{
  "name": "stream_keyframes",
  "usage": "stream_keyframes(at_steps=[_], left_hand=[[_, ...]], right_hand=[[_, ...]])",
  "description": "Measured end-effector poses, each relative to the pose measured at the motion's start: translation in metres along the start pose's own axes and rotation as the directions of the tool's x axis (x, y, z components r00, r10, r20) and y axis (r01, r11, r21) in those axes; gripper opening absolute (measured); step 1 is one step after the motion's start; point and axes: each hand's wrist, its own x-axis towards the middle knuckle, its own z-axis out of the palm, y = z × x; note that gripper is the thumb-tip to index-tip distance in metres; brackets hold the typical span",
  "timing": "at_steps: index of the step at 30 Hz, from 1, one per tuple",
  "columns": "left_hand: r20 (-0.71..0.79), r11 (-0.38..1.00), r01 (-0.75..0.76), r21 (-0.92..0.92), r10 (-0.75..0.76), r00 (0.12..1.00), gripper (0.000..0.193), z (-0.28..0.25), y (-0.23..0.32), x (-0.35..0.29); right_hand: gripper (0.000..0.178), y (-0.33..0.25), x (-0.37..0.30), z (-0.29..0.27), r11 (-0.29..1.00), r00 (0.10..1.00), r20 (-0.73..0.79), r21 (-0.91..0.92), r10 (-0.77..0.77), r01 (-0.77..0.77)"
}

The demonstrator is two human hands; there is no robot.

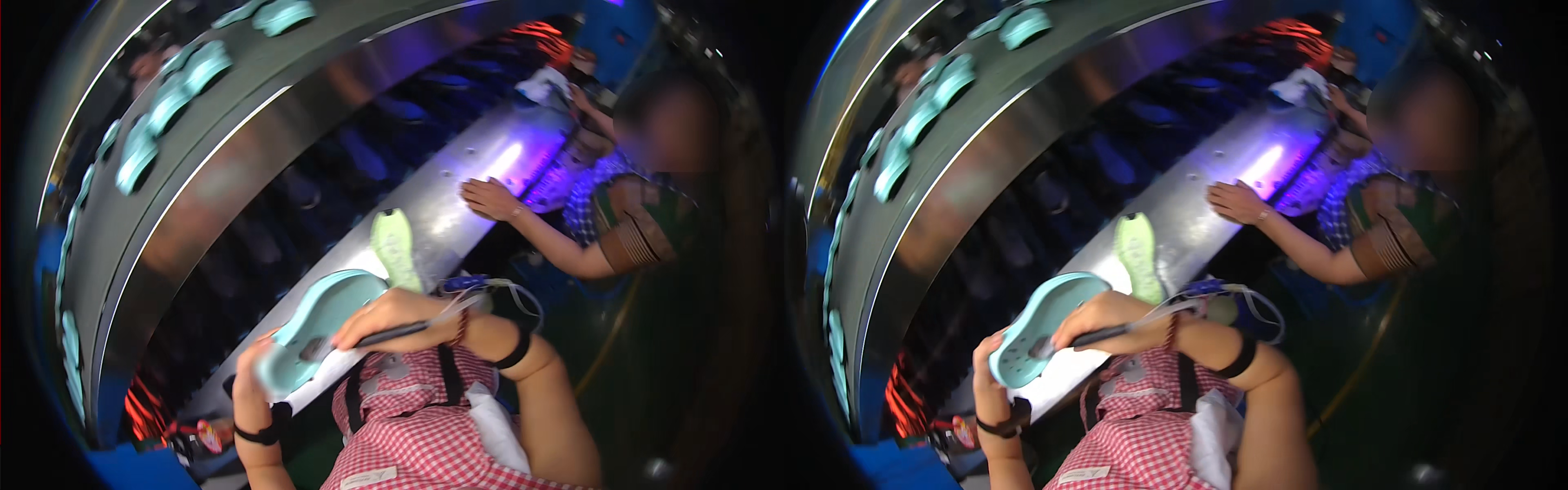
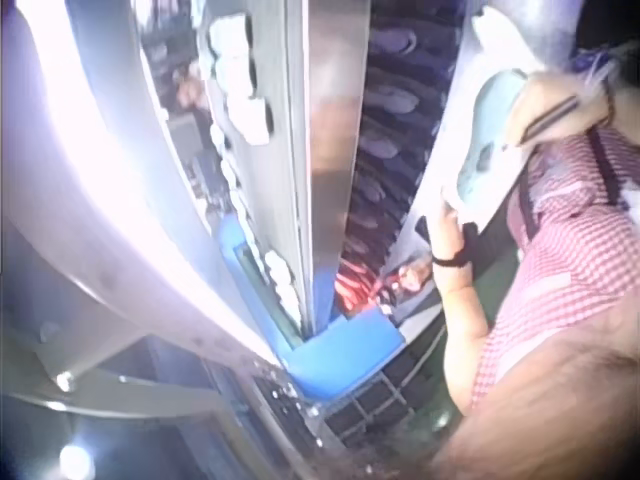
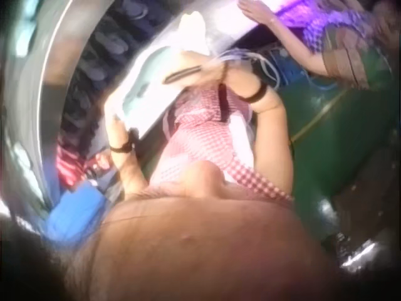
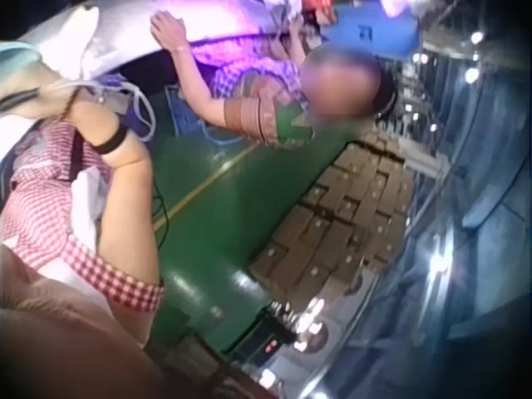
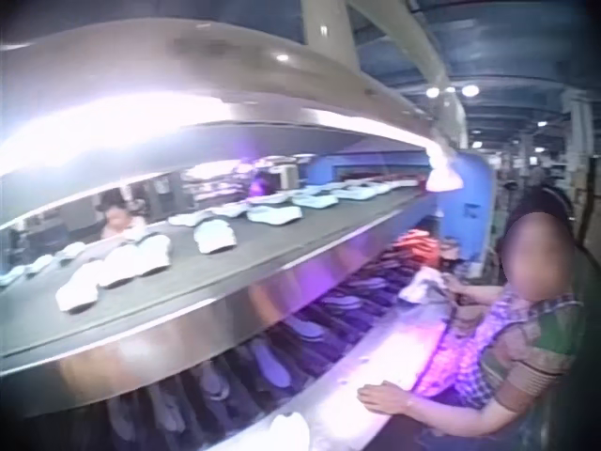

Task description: Applying adhesive to shoe soles using a brush on a production line.

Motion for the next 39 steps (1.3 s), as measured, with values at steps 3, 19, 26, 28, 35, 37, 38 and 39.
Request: stream_keyframes(at_steps=[3, 19, 26, 28, 35, 37, 38, 39], left_hand=[[-0.099, 1.0, -0.011, -0.008, 0.01, 0.995, 0.058, -0.002, -0.008, 0.008], [-0.314, 0.985, -0.103, -0.141, 0.055, 0.948, 0.055, 0.039, -0.024, 0.049], [-0.12, 0.986, -0.163, 0.04, 0.167, 0.979, 0.052, 0.01, -0.017, 0.061], [-0.159, 0.99, -0.138, 0.005, 0.137, 0.978, 0.051, 0.008, -0.014, 0.066], [-0.266, 0.979, -0.198, -0.051, 0.178, 0.948, 0.046, 0.03, -0.019, 0.056], [-0.332, 0.974, -0.187, -0.13, 0.135, 0.933, 0.044, 0.049, -0.02, 0.056], [-0.314, 0.978, -0.176, -0.108, 0.135, 0.94, 0.044, 0.049, -0.021, 0.058], [-0.292, 0.981, -0.172, -0.086, 0.14, 0.946, 0.044, 0.049, -0.021, 0.061]], right_hand=[[0.017, 0.0, -0.024, 0.012, 0.996, 0.992, -0.088, 0.015, 0.089, -0.088], [0.02, 0.053, -0.052, 0.059, 0.884, 0.761, -0.636, 0.419, 0.123, 0.208], [0.024, 0.026, -0.072, 0.044, 0.796, 0.777, -0.593, 0.566, 0.211, 0.216], [0.021, 0.028, -0.072, 0.047, 0.796, 0.758, -0.63, 0.54, 0.167, 0.273], [0.023, 0.016, -0.078, 0.05, 0.774, 0.78, -0.611, 0.555, 0.132, 0.304], [0.023, 0.014, -0.08, 0.049, 0.779, 0.775, -0.619, 0.547, 0.128, 0.308], [0.023, 0.014, -0.081, 0.049, 0.781, 0.774, -0.621, 0.543, 0.127, 0.307], [0.023, 0.015, -0.081, 0.049, 0.784, 0.771, -0.624, 0.54, 0.127, 0.307]])
